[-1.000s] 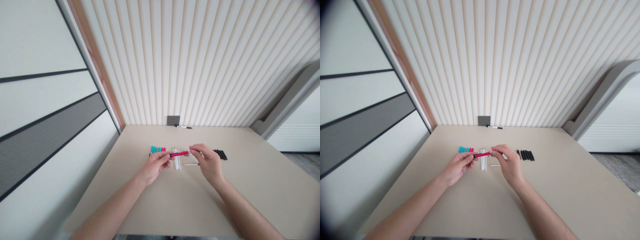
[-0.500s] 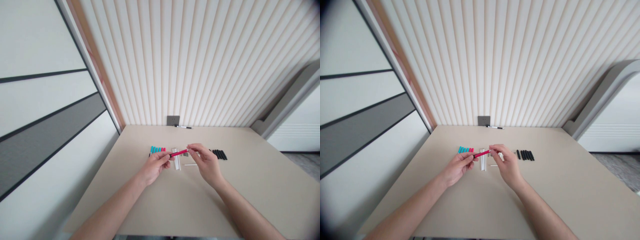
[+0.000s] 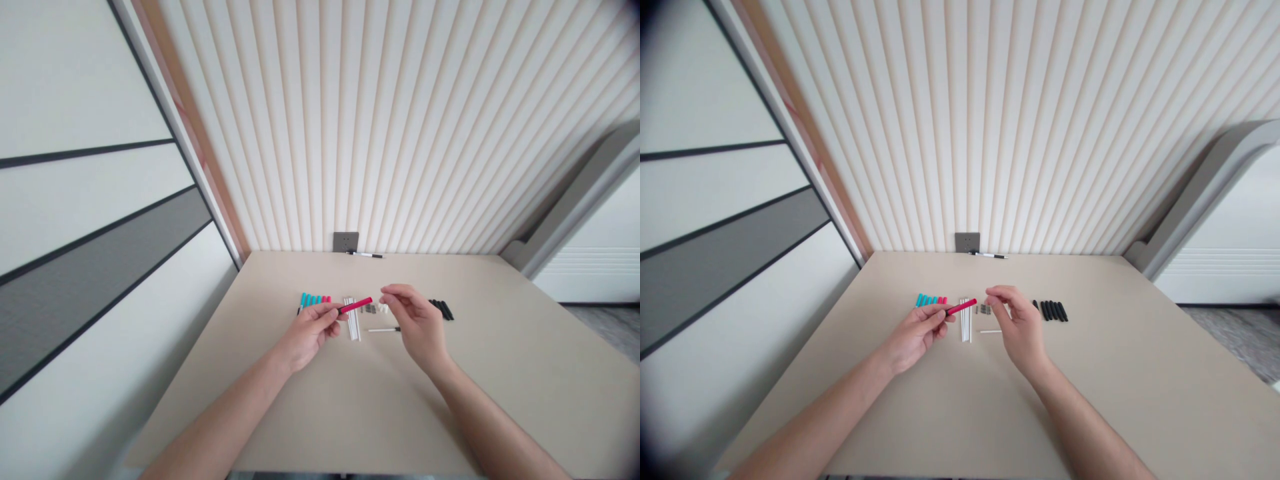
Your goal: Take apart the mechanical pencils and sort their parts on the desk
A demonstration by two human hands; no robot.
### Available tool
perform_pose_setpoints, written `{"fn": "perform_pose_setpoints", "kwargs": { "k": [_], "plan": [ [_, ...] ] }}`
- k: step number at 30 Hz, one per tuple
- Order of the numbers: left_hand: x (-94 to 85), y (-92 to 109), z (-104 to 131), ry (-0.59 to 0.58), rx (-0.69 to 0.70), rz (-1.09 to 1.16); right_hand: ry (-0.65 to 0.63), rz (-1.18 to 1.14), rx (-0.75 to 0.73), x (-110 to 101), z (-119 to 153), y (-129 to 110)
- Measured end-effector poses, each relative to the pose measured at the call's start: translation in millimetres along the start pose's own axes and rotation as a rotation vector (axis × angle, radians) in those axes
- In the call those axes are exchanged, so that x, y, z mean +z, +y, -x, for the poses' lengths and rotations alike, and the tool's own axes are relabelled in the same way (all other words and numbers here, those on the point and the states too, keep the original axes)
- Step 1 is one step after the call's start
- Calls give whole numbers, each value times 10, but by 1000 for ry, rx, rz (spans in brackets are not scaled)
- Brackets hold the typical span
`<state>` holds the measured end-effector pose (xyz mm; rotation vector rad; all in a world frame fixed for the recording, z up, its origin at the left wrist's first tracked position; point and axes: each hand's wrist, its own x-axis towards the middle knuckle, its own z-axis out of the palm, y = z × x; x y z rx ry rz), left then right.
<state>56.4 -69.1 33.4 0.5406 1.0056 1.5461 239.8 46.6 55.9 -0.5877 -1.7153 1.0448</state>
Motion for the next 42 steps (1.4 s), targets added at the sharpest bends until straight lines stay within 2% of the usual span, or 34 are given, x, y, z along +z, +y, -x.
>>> {"fn": "perform_pose_setpoints", "kwargs": {
  "k": [3,10,15,22,29,32,35,38,42],
  "plan": [
    [-4,28,-6,27,42,50,32,135,70,-80,-70,57],
    [3,102,-2,79,89,29,-173,589,138,-494,-177,353],
    [-17,68,-6,69,88,-80,-296,684,141,-666,-50,542],
    [10,65,-10,121,174,-352,-383,764,103,-510,3,604],
    [-16,12,-40,59,181,-371,-409,780,5,-467,29,566],
    [-20,-4,-30,17,157,-328,-350,708,-9,-457,47,477],
    [-2,-19,-14,-19,132,-329,-278,527,-42,-382,90,332],
    [25,-43,-6,-51,120,-365,-322,348,-89,-246,153,200],
    [47,-89,1,-107,113,-425,-372,270,-83,-100,210,118]
  ]
}}
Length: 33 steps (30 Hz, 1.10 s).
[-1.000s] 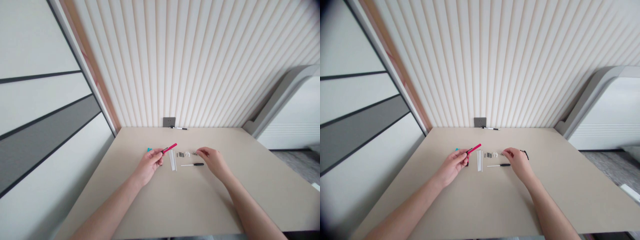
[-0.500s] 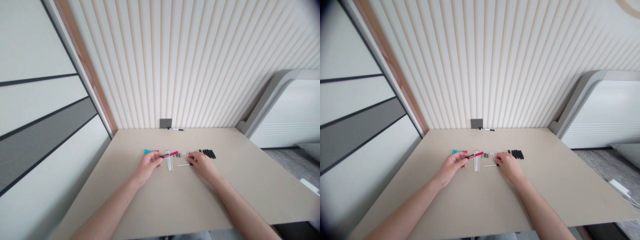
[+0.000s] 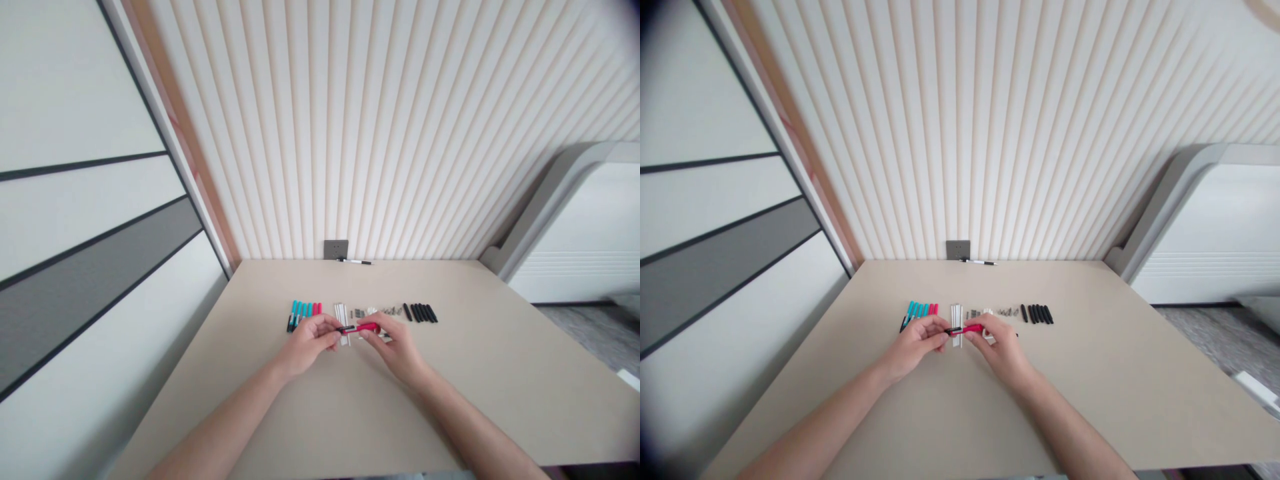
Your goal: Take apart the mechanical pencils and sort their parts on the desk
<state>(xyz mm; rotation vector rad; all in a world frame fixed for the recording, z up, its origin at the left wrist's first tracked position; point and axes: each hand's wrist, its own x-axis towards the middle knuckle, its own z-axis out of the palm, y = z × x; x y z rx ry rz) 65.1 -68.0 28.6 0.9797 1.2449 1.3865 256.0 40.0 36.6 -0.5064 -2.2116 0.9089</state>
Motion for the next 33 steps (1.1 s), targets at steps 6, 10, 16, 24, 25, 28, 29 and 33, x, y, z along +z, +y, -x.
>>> {"fn": "perform_pose_setpoints", "kwargs": {
  "k": [6,10,16,24,25,28,29,33],
  "plan": [
    [105,17,89,-65,87,-397,17,-75,16,39,18,-16],
    [178,68,140,-86,145,-548,-30,-88,4,87,40,-18],
    [178,55,135,-79,184,-605,-48,-44,21,179,34,-30],
    [71,-49,14,48,124,-332,-16,85,62,209,66,33],
    [48,-63,-6,66,101,-274,-58,105,8,225,82,19],
    [-14,-103,-50,111,47,-129,-218,196,-192,327,125,-68],
    [-28,-111,-58,125,33,-97,-263,234,-243,375,133,-106],
    [-46,-97,-59,165,8,-2,-357,346,-344,565,125,-230]
  ]
}}
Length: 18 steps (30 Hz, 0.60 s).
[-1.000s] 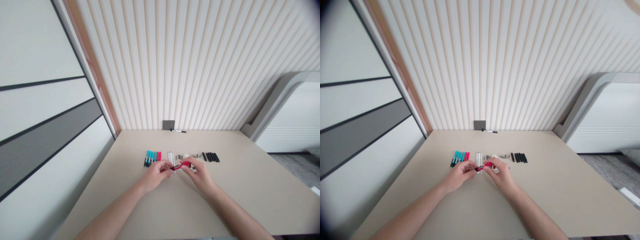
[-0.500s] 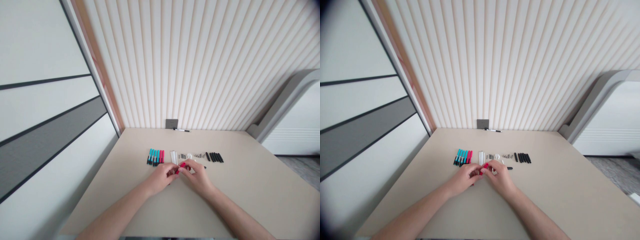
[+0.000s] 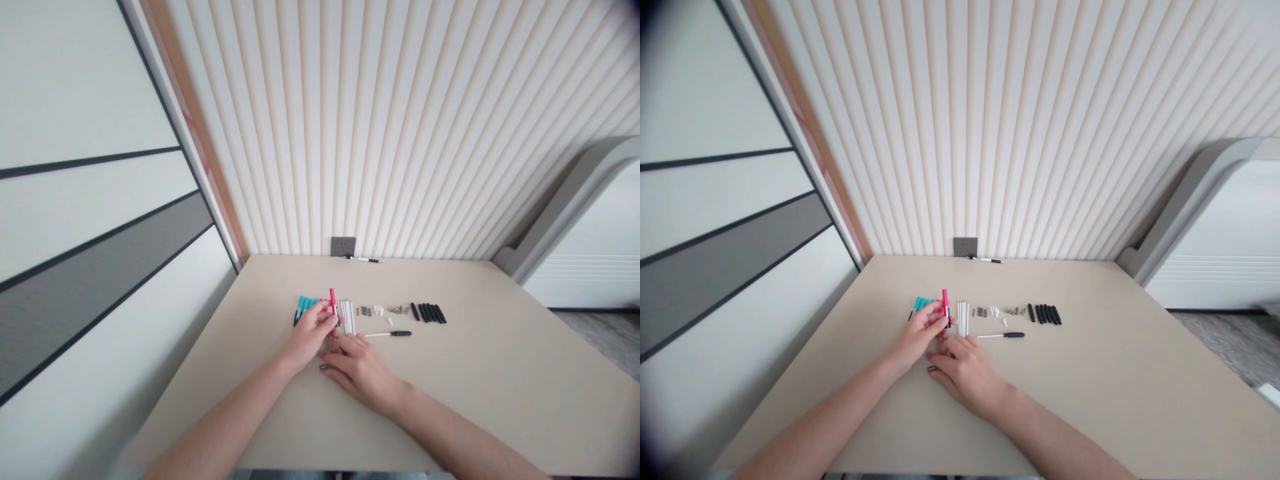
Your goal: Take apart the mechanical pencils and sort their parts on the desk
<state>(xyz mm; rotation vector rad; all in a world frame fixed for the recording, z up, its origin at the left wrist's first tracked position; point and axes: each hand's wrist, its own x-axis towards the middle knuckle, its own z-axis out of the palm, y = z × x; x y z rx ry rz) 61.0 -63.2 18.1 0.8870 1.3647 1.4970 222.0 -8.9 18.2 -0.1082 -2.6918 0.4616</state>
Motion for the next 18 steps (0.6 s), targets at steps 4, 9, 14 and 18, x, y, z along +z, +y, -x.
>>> {"fn": "perform_pose_setpoints", "kwargs": {
  "k": [4,9,14,18],
  "plan": [
    [9,56,20,-1,-5,59,-34,33,-41,49,-60,-37],
    [20,124,30,10,-76,238,-37,14,-53,56,-40,-13],
    [-8,202,22,26,-123,410,-43,7,-52,53,-17,16],
    [-37,240,22,30,-102,375,8,-28,35,21,-6,50]
  ]
}}
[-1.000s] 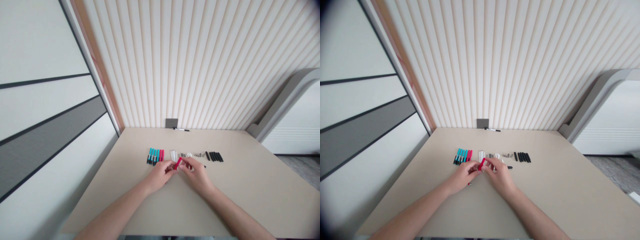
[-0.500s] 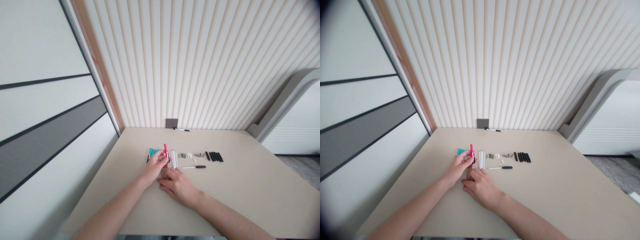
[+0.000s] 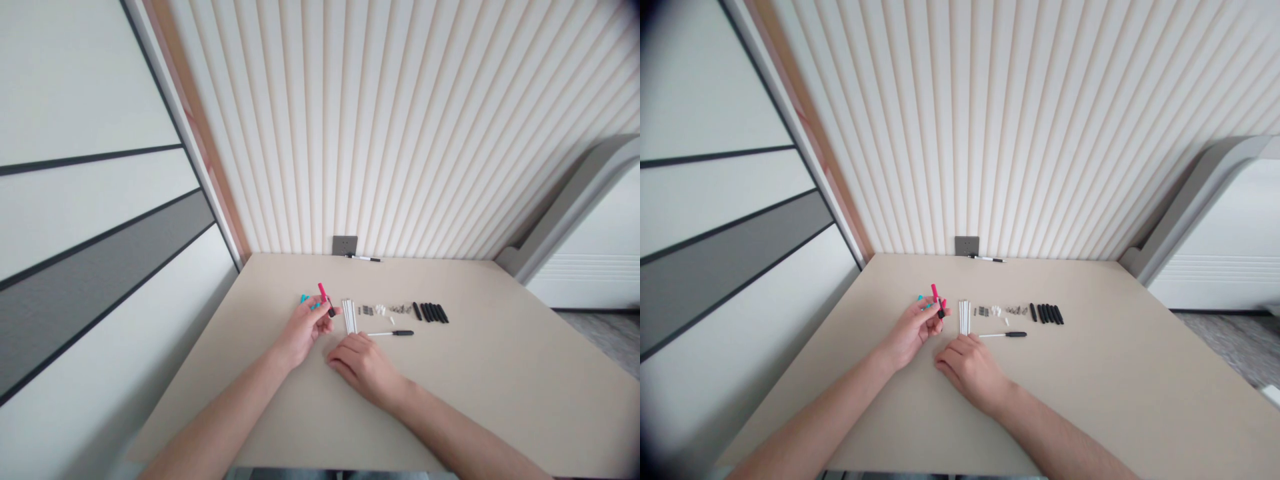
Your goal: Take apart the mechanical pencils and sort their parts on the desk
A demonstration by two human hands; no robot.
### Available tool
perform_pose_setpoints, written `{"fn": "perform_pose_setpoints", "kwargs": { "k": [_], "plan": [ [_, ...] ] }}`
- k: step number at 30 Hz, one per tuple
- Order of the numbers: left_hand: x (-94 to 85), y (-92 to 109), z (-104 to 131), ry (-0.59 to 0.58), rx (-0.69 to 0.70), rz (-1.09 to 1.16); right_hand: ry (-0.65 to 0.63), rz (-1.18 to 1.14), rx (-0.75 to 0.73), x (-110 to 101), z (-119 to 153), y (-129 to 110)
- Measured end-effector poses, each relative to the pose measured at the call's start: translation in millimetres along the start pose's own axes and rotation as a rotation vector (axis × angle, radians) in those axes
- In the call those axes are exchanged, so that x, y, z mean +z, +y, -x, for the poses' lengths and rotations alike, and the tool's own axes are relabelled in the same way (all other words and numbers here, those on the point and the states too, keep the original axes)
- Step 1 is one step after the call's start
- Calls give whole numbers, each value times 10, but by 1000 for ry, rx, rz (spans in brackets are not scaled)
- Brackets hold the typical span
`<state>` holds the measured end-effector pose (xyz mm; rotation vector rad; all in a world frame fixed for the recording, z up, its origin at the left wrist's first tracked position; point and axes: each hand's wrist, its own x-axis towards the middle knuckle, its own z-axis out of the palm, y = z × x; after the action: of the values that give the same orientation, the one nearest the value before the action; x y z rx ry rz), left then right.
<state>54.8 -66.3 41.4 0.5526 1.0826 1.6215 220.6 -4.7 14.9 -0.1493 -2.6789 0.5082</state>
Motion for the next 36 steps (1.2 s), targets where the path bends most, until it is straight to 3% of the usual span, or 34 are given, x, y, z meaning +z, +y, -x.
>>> {"fn": "perform_pose_setpoints", "kwargs": {
  "k": [11,14,20,23,32,36],
  "plan": [
    [-44,12,-23,25,-17,16,157,-70,252,-46,39,129],
    [-93,42,-23,60,83,-231,152,-41,259,-48,33,137],
    [-231,212,24,165,411,-1029,139,20,275,-56,38,127],
    [-297,287,20,197,478,-1243,111,68,277,-63,27,107],
    [-627,440,-74,315,307,-1592,-3,195,331,-97,-181,96],
    [-739,452,-68,293,216,-1731,-64,252,383,-84,-319,91]
  ]
}}
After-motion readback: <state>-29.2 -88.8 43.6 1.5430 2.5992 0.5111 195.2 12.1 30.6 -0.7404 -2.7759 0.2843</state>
